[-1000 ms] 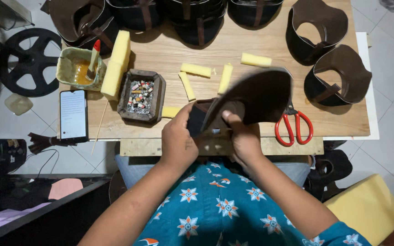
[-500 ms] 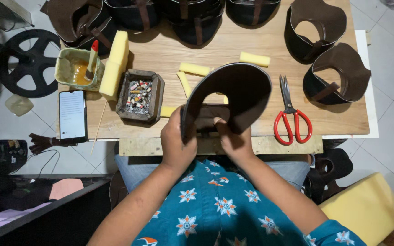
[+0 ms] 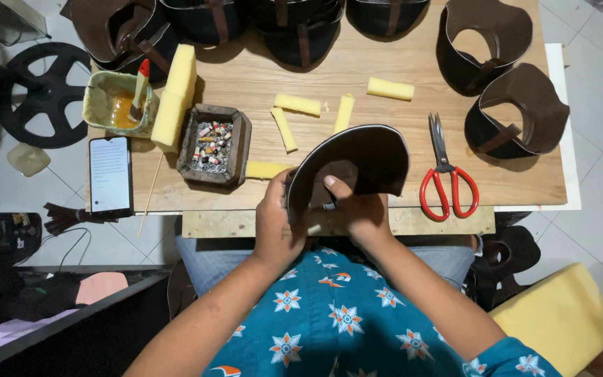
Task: The person sits at a workbench and inserts yellow foam strips into the opening of a brown shoe upper, pressing them into place by hand. They use scissors to trim a foam piece and a thin metal rod to help push the foam inside, working on one shoe upper at a time.
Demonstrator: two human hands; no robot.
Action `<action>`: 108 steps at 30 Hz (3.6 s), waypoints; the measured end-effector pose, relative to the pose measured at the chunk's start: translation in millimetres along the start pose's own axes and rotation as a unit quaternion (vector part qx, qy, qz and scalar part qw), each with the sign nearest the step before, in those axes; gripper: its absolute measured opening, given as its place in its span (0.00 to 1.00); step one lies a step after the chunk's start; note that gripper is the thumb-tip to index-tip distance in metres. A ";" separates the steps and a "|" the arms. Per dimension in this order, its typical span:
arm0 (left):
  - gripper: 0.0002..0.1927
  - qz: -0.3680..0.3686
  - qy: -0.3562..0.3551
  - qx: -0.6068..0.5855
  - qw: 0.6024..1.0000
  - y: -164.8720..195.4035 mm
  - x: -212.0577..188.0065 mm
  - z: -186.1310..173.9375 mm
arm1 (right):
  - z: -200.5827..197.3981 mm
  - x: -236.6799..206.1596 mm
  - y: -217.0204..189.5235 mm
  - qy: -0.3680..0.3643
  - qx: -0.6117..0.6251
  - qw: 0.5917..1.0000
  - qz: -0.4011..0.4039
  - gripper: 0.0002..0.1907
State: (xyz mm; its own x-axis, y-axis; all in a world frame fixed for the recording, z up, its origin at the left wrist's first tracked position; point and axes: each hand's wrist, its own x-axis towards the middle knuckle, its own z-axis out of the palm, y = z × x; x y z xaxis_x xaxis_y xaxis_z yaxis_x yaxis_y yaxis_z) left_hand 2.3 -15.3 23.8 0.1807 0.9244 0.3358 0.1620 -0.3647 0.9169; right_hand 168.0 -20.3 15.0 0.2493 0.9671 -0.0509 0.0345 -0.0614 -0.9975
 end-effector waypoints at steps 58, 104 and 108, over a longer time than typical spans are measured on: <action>0.15 -0.336 0.098 -0.228 0.908 -34.2 65.8 -24.5 | -48.8 -16.8 35.8 -0.071 0.032 0.978 0.192 0.21; 0.11 -0.121 -0.080 0.131 0.981 -53.2 28.4 6.3 | -167.9 197.9 -61.8 0.112 -0.622 0.762 -0.145 0.20; 0.11 -0.142 -0.077 0.126 0.979 -51.7 28.0 5.1 | -148.9 221.8 -72.5 0.104 -0.664 0.739 -0.043 0.14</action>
State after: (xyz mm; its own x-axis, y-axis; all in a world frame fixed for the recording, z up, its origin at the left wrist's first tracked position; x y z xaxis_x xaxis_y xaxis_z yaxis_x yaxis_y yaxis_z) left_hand 3.9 28.9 -15.3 0.2345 0.9719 0.0213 0.4579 -0.1298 0.8795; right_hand 364.9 161.9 83.3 0.3295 0.9311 0.1562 0.9441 -0.3239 -0.0613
